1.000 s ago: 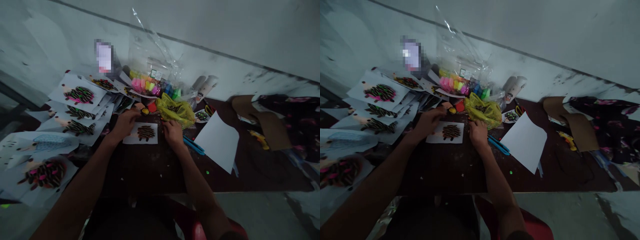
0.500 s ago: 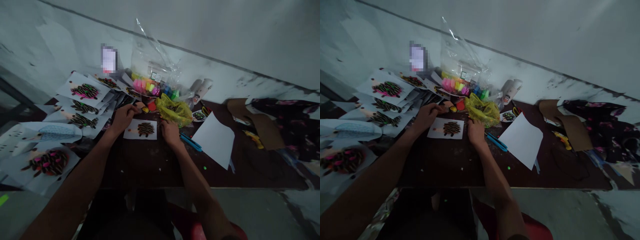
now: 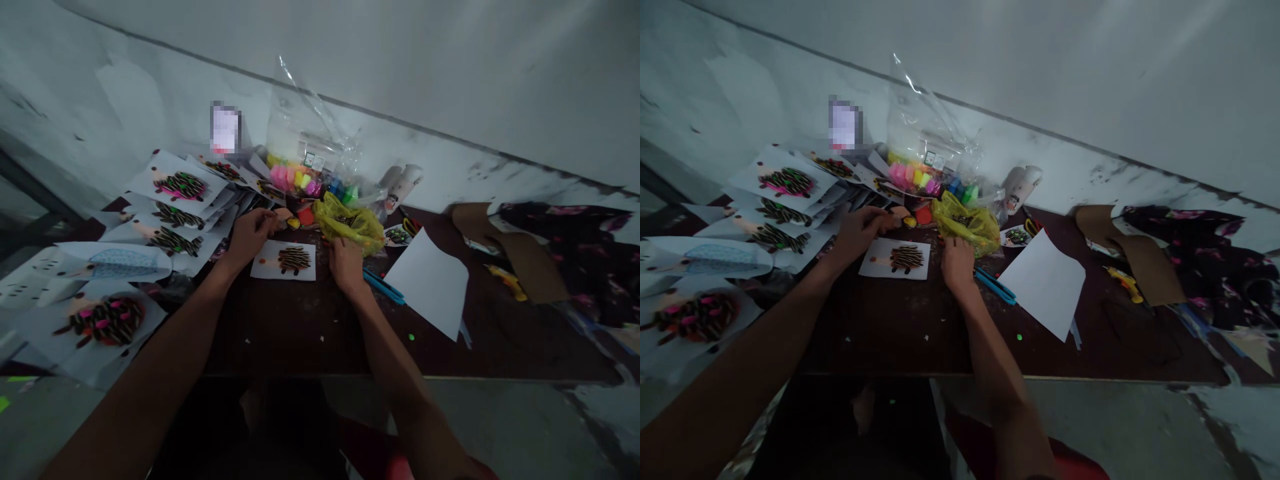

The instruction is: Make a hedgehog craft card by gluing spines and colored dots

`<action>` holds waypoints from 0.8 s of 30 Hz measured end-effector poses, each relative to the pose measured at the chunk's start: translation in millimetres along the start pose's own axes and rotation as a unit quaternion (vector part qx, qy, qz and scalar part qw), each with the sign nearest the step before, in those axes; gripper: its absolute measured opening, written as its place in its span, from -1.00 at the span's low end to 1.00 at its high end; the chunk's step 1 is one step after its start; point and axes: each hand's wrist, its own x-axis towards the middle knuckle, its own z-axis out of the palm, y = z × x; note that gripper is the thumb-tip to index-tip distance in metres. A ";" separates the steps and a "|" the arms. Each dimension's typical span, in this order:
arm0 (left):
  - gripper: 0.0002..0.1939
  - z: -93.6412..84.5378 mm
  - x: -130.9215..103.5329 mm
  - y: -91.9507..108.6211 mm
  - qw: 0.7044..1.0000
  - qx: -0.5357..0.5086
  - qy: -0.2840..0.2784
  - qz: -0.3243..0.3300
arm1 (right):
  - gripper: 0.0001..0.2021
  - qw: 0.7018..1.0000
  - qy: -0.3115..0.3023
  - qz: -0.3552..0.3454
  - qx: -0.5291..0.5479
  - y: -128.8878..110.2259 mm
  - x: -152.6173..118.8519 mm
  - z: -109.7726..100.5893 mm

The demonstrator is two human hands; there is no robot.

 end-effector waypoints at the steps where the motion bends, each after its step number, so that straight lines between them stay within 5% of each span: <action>1: -0.78 0.0 0.3 -1.0 1.000 -0.001 -0.001 0.006 | -0.72 1.000 -0.002 -0.001 0.001 0.5 -0.1 1.2; 15: -0.73 -3.1 2.7 -2.7 0.998 0.058 0.031 0.019 | -0.69 1.000 -0.011 0.006 0.015 -3.9 -2.8 -7.6; 24: -0.70 -5.7 3.3 1.0 0.998 0.053 0.030 0.006 | -0.68 0.996 0.075 -0.002 0.048 12.9 2.2 5.1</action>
